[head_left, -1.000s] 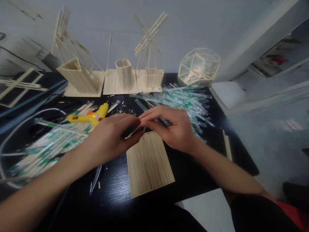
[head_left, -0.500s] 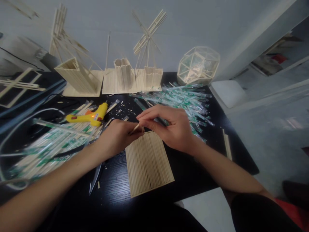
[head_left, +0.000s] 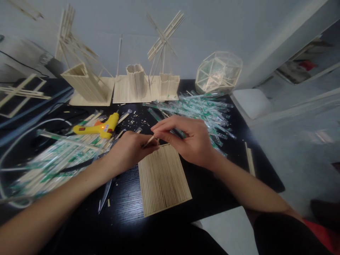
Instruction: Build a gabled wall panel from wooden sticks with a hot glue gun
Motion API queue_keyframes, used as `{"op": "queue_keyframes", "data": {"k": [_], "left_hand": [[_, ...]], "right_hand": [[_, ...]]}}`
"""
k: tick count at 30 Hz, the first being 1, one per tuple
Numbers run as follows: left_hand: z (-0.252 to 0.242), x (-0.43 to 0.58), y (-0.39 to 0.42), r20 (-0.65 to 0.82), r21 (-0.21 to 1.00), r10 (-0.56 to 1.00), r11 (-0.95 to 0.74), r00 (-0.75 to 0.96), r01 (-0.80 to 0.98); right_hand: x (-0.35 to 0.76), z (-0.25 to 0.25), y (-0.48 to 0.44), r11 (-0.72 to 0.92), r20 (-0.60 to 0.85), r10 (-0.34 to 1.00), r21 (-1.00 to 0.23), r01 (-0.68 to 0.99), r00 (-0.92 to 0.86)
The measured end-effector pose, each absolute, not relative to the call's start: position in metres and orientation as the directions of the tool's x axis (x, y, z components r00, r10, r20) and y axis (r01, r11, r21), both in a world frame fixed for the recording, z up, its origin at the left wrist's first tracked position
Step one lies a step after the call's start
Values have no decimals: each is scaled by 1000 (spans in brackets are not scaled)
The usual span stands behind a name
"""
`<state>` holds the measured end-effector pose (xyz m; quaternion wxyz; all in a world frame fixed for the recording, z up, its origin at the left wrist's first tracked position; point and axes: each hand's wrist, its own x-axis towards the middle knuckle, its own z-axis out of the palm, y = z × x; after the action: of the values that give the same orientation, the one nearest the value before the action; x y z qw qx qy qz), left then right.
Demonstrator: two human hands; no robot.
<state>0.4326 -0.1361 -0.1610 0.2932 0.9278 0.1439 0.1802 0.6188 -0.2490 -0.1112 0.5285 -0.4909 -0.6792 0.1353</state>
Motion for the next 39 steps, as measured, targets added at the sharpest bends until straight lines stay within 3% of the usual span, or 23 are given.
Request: {"op": "queue_keyframes", "data": {"k": [17,23,27,32,35,39], "left_hand": [[-144,434,-137,125,615,355,-760,927,208],[-147,436,-137,118,611,364,-760,924,222],[-133,427,-129,32,605,385,-742,922,289],[-97,388,-98,48,481,561,-738,826,474],[-95,368,-79,20,258,706,-687,708,679],[-116,357,-68,-88,27,656,-751,750,660]], "right_hand": [[628,-103,-250,414,450,892,-779,471,-41],[629,-104,-250,428,471,881,-761,487,-37],[629,-105,-249,374,429,903,-759,533,-21],[629,-101,-250,355,407,913,-761,543,-27],[632,-93,-253,377,441,898,-780,499,10],[637,-83,-257,405,492,864,-804,436,104]]}}
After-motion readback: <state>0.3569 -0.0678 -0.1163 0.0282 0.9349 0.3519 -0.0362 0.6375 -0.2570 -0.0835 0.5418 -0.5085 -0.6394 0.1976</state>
